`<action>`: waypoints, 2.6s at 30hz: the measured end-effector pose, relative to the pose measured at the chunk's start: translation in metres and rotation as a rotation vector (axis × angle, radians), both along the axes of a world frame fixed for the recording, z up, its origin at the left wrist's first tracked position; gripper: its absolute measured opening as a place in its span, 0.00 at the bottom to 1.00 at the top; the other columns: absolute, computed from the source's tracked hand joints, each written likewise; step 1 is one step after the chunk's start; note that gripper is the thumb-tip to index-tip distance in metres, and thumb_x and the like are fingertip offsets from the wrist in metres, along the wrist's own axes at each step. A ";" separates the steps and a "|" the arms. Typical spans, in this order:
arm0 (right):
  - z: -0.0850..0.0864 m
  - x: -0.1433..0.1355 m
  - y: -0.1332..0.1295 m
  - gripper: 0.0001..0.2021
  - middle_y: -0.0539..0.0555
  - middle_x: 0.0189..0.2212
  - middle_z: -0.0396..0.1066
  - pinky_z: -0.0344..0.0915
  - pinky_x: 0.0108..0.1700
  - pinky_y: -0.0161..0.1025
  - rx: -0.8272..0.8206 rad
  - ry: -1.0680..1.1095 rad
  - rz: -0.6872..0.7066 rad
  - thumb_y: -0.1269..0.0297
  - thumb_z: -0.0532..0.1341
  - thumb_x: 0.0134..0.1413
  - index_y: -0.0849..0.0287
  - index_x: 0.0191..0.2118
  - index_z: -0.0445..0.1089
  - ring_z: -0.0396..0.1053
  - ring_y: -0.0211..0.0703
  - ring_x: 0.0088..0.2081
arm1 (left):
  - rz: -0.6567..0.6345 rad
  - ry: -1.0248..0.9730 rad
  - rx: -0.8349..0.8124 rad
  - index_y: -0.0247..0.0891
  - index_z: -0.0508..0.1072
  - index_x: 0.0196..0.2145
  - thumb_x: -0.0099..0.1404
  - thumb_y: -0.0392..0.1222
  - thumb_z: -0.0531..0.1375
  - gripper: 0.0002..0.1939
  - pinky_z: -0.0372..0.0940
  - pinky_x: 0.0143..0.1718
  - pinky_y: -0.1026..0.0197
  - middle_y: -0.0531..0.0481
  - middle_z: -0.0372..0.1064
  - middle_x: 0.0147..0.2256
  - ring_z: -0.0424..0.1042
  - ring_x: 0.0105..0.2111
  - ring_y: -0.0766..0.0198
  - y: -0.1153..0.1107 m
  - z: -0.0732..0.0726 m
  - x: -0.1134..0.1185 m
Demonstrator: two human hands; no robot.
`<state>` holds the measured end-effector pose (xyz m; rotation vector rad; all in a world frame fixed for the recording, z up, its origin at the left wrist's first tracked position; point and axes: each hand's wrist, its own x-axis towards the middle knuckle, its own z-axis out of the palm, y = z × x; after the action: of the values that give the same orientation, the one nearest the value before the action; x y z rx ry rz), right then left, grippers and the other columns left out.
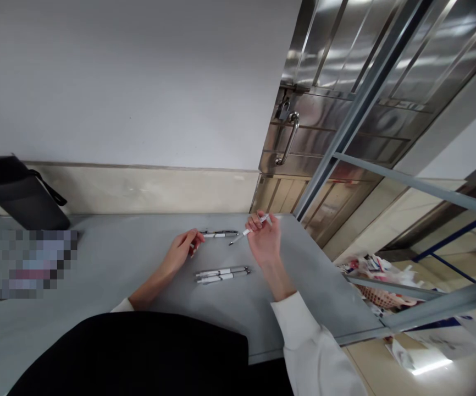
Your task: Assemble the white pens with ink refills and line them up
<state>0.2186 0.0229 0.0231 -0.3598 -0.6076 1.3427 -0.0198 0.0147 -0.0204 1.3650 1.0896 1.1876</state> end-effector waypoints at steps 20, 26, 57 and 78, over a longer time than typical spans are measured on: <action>0.001 0.000 -0.002 0.11 0.45 0.25 0.43 0.60 0.28 0.35 0.011 0.006 -0.002 0.58 0.57 0.66 0.53 0.31 0.64 0.48 0.40 0.24 | -0.020 -0.002 -0.002 0.37 0.78 0.29 0.63 0.70 0.60 0.29 0.57 0.25 0.62 0.52 0.62 0.24 0.62 0.25 0.63 0.000 0.001 0.001; 0.002 -0.001 -0.002 0.09 0.45 0.25 0.43 0.59 0.28 0.32 0.020 0.070 0.024 0.64 0.57 0.65 0.55 0.31 0.65 0.49 0.39 0.25 | -0.021 0.001 0.000 0.38 0.77 0.29 0.64 0.69 0.60 0.28 0.57 0.25 0.62 0.52 0.62 0.23 0.62 0.24 0.63 0.000 0.001 0.000; 0.007 -0.006 -0.007 0.15 0.50 0.29 0.58 0.68 0.37 0.39 0.057 -0.263 -0.050 0.55 0.57 0.68 0.54 0.48 0.77 0.59 0.41 0.30 | -0.082 0.001 -0.002 0.36 0.77 0.32 0.67 0.68 0.59 0.29 0.59 0.26 0.63 0.52 0.63 0.26 0.64 0.27 0.64 0.003 -0.005 0.000; -0.011 0.011 -0.008 0.19 0.50 0.26 0.71 0.63 0.38 0.40 0.162 -1.453 0.117 0.47 0.57 0.70 0.56 0.34 0.71 0.67 0.43 0.31 | -0.065 0.209 0.175 0.40 0.77 0.40 0.69 0.57 0.65 0.16 0.60 0.31 0.62 0.53 0.72 0.28 0.68 0.29 0.62 -0.004 0.014 -0.006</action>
<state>0.2299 0.0149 0.0117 -1.1902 -1.9287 0.9460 -0.0256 0.0109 -0.0066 1.6778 1.0959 1.1326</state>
